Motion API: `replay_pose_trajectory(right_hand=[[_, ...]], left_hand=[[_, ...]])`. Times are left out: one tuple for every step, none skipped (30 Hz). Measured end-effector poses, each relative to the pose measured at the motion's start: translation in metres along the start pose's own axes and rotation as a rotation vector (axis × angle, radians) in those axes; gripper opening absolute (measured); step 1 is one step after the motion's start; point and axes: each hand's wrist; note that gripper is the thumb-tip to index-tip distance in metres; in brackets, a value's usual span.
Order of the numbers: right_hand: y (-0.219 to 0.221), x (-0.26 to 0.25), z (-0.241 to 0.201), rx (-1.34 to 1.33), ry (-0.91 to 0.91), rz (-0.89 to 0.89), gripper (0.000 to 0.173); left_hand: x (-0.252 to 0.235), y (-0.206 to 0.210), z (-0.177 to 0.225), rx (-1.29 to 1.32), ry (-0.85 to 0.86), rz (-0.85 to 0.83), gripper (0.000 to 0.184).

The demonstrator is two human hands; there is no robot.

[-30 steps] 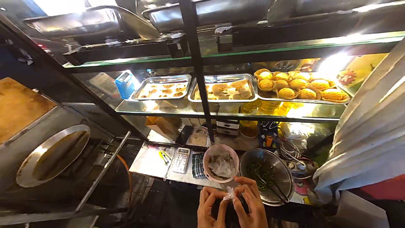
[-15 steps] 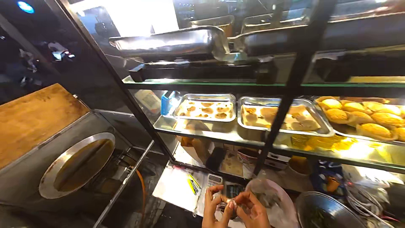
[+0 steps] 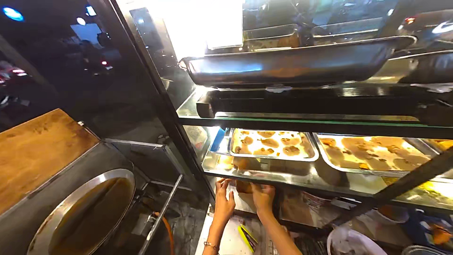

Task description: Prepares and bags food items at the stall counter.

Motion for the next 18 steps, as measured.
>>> replay_pose_trajectory(right_hand=[[0.008,-0.005,0.007,0.126,-0.173,-0.013,0.038],[0.012,-0.012,0.012,0.259,-0.314,-0.038,0.035],[0.012,-0.02,0.014,0.392,-0.409,-0.09,0.033],[0.01,-0.027,0.014,0.494,-0.483,-0.158,0.031],[0.006,-0.034,0.012,0.555,-0.547,-0.224,0.028],[0.001,-0.04,0.008,0.606,-0.588,-0.305,0.026],[-0.006,-0.045,0.004,0.649,-0.635,-0.379,0.025],[-0.013,-0.048,-0.002,0.704,-0.65,-0.469,0.027],[-0.021,-0.051,-0.009,0.791,-0.598,-0.583,0.032],[-0.029,-0.053,-0.016,0.814,-0.546,-0.664,0.035],[-0.037,-0.052,-0.025,0.845,-0.472,-0.745,0.037],[-0.045,-0.051,-0.034,0.886,-0.383,-0.837,0.038],[-0.051,-0.05,-0.034,0.898,-0.363,-0.886,0.037],[-0.056,-0.046,-0.029,0.899,-0.383,-0.883,0.04],[-0.061,-0.038,-0.021,0.904,-0.422,-0.815,0.049],[-0.063,-0.029,-0.011,0.896,-0.445,-0.711,0.057],[-0.064,-0.02,0.001,0.85,-0.445,-0.579,0.058],[-0.063,-0.013,0.013,0.772,-0.444,-0.441,0.048]], left_hand=[[-0.008,0.002,-0.003,-0.087,0.008,-0.061,0.044],[-0.016,0.003,-0.004,-0.178,0.006,-0.137,0.044],[-0.024,0.002,-0.006,-0.272,0.029,-0.213,0.042],[-0.031,0.0,-0.008,-0.355,0.065,-0.288,0.04],[-0.038,-0.002,-0.009,-0.421,0.109,-0.356,0.039],[-0.043,-0.003,-0.011,-0.466,0.16,-0.4,0.038],[-0.047,-0.002,-0.014,-0.494,0.216,-0.413,0.038],[-0.05,0.0,-0.017,-0.508,0.263,-0.401,0.039],[-0.052,0.001,-0.016,-0.528,0.279,-0.393,0.042],[-0.055,0.002,-0.015,-0.54,0.276,-0.378,0.046],[-0.057,0.002,-0.014,-0.545,0.266,-0.358,0.048],[-0.059,0.002,-0.014,-0.543,0.241,-0.349,0.05],[-0.059,0.003,-0.016,-0.523,0.229,-0.327,0.05],[-0.058,0.004,-0.02,-0.494,0.224,-0.301,0.049],[-0.056,0.007,-0.023,-0.458,0.228,-0.271,0.046],[-0.052,0.008,-0.025,-0.421,0.236,-0.244,0.042],[-0.049,0.009,-0.025,-0.397,0.244,-0.226,0.038],[-0.045,0.009,-0.024,-0.38,0.245,-0.215,0.032]])
Point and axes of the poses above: each hand's wrist, its own x-axis away from the middle knuckle, its own y-axis out of the palm, z = x × y, and after that the axes turned 13 degrees about z, right-handed
